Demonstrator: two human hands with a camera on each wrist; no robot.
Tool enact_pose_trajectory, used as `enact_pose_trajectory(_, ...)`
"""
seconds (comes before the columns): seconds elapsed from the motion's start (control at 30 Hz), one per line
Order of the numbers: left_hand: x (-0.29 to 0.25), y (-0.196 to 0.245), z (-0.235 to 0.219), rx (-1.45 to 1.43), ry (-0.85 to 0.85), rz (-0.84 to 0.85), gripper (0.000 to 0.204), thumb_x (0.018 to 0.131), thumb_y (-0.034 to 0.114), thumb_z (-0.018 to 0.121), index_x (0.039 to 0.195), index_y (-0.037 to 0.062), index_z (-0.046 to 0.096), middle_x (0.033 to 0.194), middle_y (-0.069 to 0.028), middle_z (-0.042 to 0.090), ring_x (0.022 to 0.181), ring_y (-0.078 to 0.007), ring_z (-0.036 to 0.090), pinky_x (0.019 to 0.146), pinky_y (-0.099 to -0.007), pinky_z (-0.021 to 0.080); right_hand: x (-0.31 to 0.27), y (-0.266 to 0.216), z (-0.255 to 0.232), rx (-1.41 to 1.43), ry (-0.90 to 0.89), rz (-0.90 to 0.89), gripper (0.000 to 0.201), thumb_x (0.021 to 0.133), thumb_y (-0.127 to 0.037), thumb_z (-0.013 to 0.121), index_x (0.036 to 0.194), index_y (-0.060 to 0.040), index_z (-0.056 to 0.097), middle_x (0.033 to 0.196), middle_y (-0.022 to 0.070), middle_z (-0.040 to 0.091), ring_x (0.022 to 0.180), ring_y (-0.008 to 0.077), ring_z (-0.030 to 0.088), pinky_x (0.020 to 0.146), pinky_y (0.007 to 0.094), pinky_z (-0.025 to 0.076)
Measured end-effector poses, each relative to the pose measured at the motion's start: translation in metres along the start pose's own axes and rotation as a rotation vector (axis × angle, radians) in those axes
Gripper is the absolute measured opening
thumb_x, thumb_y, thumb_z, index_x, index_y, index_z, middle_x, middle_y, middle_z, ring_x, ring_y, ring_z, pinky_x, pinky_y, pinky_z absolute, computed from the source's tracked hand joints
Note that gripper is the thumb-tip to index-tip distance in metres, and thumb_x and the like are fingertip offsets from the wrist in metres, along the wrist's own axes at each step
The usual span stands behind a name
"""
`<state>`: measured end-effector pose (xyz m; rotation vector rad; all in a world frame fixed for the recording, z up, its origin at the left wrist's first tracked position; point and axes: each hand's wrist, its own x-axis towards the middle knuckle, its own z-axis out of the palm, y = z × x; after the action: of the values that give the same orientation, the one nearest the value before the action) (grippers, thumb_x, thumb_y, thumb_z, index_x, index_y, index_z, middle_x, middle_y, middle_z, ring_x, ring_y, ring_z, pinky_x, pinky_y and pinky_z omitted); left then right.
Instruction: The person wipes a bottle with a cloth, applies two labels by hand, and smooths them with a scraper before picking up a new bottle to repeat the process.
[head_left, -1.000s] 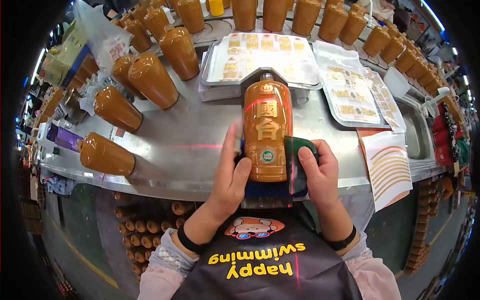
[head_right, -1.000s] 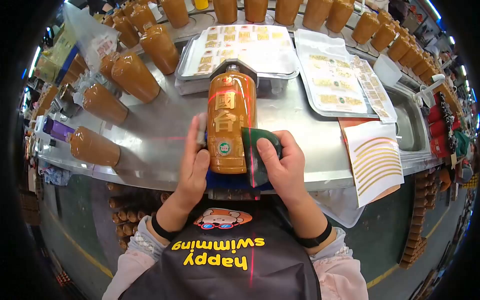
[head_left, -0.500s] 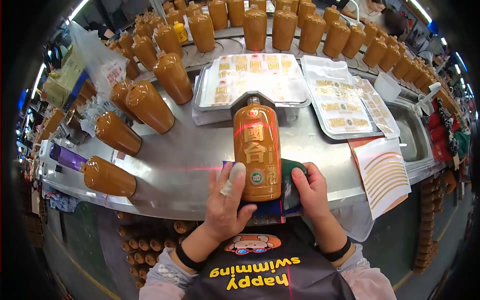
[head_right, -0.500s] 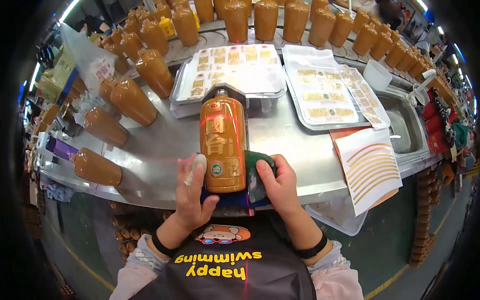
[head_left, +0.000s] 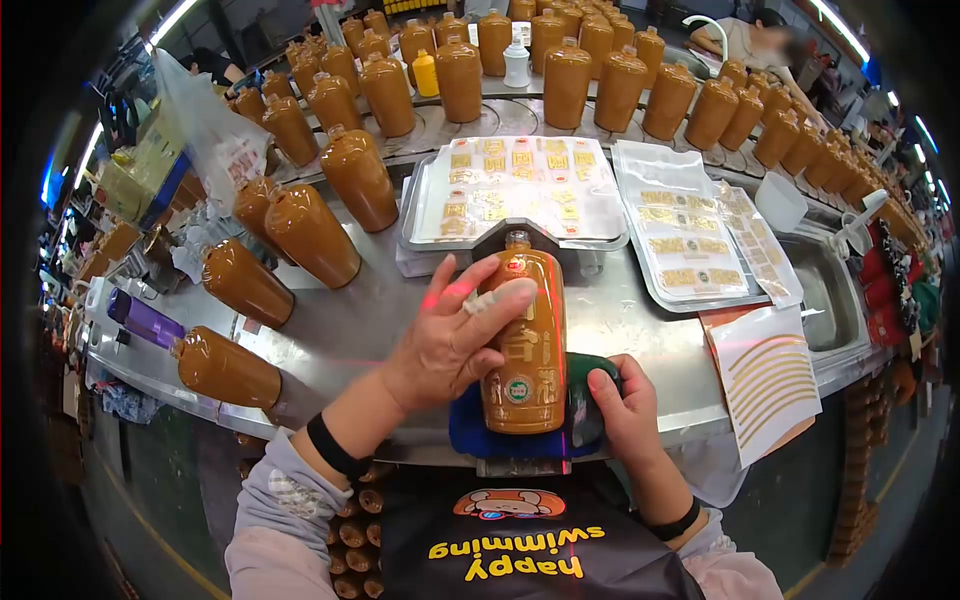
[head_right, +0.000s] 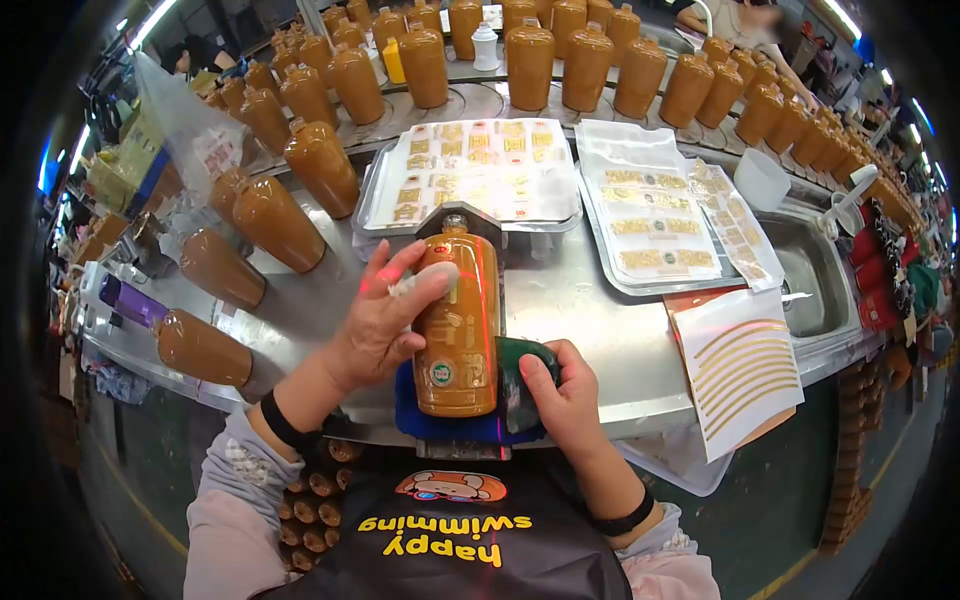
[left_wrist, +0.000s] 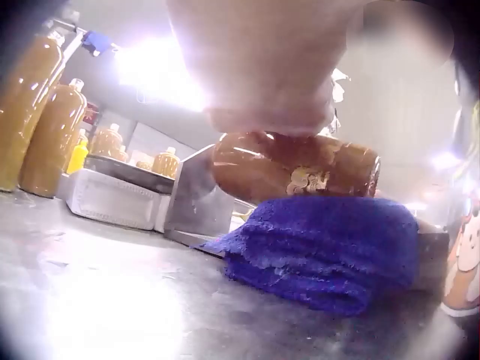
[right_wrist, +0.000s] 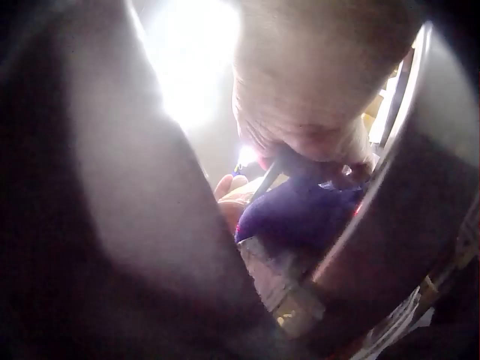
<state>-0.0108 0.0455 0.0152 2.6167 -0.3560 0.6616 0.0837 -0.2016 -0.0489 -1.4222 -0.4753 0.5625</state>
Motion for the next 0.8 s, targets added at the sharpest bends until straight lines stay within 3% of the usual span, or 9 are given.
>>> enact_pose_trajectory(0.07,-0.012,0.006,0.005,-0.013,0.031,-0.039,0.055,0.099,0.049,0.040,0.143,0.0169,0.047,0.143,-0.0072,0.051,0.140,-0.0365,0.033,0.117,-0.0542,0.013,0.001,-0.002,0.000,-0.001,0.004,-0.006,0.018,0.097,-0.019,0.062,0.096,-0.0030,0.054,0.085,-0.0015,0.059,0.075,0.0039,0.051,0.067,0.0206,0.045)
enact_pose_trajectory(0.2,-0.038,0.023,-0.002,0.092,-0.085,0.010,0.056,0.098,0.047,0.043,0.144,0.0147,0.046,0.143,-0.0073,0.050,0.142,-0.0352,0.030,0.118,-0.0523,0.010,0.002,-0.002,0.000,-0.014,0.013,-0.015,0.021,0.095,-0.021,0.064,0.094,-0.0014,0.056,0.081,-0.0026,0.057,0.074,0.0043,0.048,0.066,0.0212,0.043)
enact_pose_trajectory(0.53,0.034,-0.012,-0.014,0.077,-0.102,0.049,0.058,0.097,0.054,0.039,0.139,0.0165,0.051,0.135,-0.0054,0.057,0.138,-0.0334,0.036,0.116,-0.0537,0.013,0.005,-0.021,-0.001,-0.115,0.035,-0.052,0.017,0.094,-0.016,0.064,0.094,-0.0012,0.056,0.078,-0.0017,0.057,0.073,0.0048,0.048,0.065,0.0217,0.043)
enact_pose_trajectory(0.57,0.030,-0.006,-0.010,0.101,-0.116,0.056,0.058,0.097,0.055,0.039,0.139,0.0169,0.051,0.135,-0.0052,0.058,0.138,-0.0332,0.036,0.116,-0.0537,0.013,0.004,-0.033,0.001,-0.040,0.035,0.017,0.016,0.093,-0.015,0.065,0.093,-0.0013,0.057,0.078,-0.0018,0.057,0.073,0.0045,0.049,0.064,0.0216,0.043)
enact_pose_trajectory(0.63,0.024,0.008,-0.012,0.160,-0.138,0.078,0.057,0.098,0.055,0.038,0.139,0.0177,0.051,0.134,-0.0047,0.058,0.138,-0.0327,0.036,0.116,-0.0538,0.013,0.005,-0.034,0.001,-0.131,0.046,-0.121,0.017,0.092,-0.016,0.067,0.092,-0.0010,0.058,0.078,-0.0013,0.059,0.071,0.0045,0.050,0.063,0.0221,0.043)
enact_pose_trajectory(0.67,0.015,0.017,-0.013,0.153,-0.163,0.075,0.059,0.098,0.056,0.038,0.138,0.0150,0.052,0.136,-0.0070,0.057,0.139,-0.0343,0.035,0.116,-0.0536,0.013,0.005,-0.037,0.004,-0.097,0.005,-0.101,0.018,0.092,-0.016,0.067,0.093,-0.0008,0.058,0.078,-0.0011,0.060,0.071,0.0047,0.051,0.063,0.0224,0.044)
enact_pose_trajectory(0.73,-0.005,0.035,-0.005,0.111,-0.075,0.007,0.061,0.095,0.055,0.044,0.140,0.0149,0.049,0.134,-0.0094,0.058,0.140,-0.0344,0.032,0.115,-0.0557,0.014,0.005,-0.043,0.010,-0.023,-0.084,-0.069,0.019,0.091,-0.017,0.068,0.094,-0.0006,0.058,0.079,-0.0006,0.061,0.069,0.0051,0.052,0.062,0.0229,0.044)
enact_pose_trajectory(0.77,-0.015,0.045,-0.002,0.094,-0.029,-0.029,0.062,0.094,0.055,0.047,0.141,0.0148,0.048,0.133,-0.0106,0.058,0.140,-0.0345,0.031,0.115,-0.0567,0.015,0.007,-0.039,0.007,-0.087,-0.024,-0.074,0.019,0.091,-0.017,0.068,0.094,-0.0008,0.059,0.079,-0.0007,0.061,0.069,0.0051,0.052,0.062,0.0230,0.045)
enact_pose_trajectory(0.8,-0.024,0.058,0.000,0.086,-0.011,-0.075,0.072,0.088,0.051,0.060,0.144,0.0096,0.042,0.135,-0.0185,0.054,0.139,-0.0385,0.031,0.114,-0.0583,0.016,0.010,-0.030,0.003,-0.148,0.036,-0.078,0.020,0.091,-0.018,0.068,0.094,-0.0009,0.059,0.079,-0.0009,0.061,0.068,0.0051,0.052,0.062,0.0231,0.045)
